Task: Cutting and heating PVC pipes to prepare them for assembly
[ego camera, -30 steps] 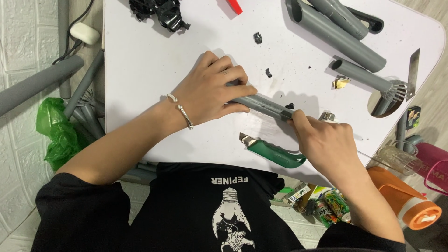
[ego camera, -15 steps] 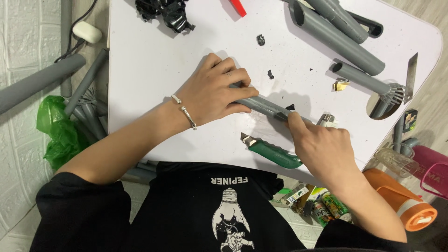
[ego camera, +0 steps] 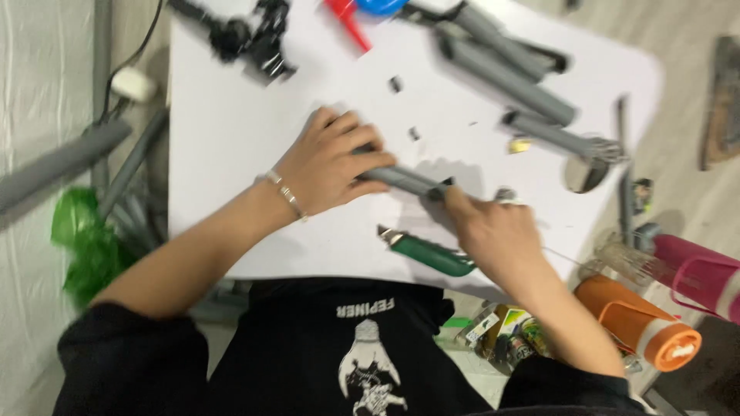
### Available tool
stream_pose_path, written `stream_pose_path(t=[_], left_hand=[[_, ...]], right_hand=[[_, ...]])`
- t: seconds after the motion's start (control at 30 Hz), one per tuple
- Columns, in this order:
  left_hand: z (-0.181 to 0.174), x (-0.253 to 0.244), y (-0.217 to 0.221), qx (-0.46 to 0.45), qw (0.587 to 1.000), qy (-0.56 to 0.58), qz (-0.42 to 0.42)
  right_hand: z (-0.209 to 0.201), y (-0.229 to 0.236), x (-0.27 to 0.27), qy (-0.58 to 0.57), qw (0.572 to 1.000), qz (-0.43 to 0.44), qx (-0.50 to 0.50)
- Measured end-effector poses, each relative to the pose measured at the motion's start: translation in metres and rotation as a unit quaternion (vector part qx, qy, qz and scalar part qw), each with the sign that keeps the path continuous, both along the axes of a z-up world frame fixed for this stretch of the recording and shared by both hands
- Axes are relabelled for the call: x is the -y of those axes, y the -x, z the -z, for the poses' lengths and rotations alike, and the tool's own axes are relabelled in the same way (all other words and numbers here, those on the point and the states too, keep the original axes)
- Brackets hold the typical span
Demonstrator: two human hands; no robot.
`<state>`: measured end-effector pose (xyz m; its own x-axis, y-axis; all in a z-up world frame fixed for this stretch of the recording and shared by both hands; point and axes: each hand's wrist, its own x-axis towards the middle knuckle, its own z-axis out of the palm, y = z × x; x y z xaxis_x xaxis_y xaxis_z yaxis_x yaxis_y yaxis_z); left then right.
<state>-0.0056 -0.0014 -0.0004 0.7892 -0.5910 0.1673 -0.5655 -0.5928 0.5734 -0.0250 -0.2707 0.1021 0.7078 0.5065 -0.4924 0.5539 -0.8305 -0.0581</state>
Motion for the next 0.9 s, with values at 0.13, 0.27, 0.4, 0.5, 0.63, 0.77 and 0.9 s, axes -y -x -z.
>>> stream_pose_path(t=[0.13,0.27,0.4,0.5,0.63,0.77,0.9], left_hand=[[-0.020,0.007,0.001,0.008,1.000,-0.026,0.009],[-0.061,0.029,0.014,-0.003,0.990,0.136,0.024],[-0.086,0.036,0.029,-0.046,0.974,0.220,0.020],[-0.095,0.034,0.033,-0.068,0.970,0.231,0.016],[-0.094,0.026,0.035,-0.070,0.976,0.207,-0.015],[-0.091,0.036,0.044,-0.112,0.981,0.158,-0.009],[-0.057,0.031,0.041,0.031,0.975,0.216,-0.028]], right_hand=[[0.010,0.013,0.033,-0.037,0.997,0.062,0.007],[-0.012,0.023,0.028,-0.199,0.974,0.063,-0.085],[-0.033,0.024,0.027,-0.262,0.959,0.041,-0.099],[-0.041,0.031,0.031,-0.208,0.969,0.069,-0.116],[-0.047,0.035,0.042,-0.184,0.977,0.072,-0.085],[-0.050,0.040,0.039,-0.163,0.978,0.073,-0.108],[-0.017,0.040,0.056,-0.185,0.977,0.044,-0.093]])
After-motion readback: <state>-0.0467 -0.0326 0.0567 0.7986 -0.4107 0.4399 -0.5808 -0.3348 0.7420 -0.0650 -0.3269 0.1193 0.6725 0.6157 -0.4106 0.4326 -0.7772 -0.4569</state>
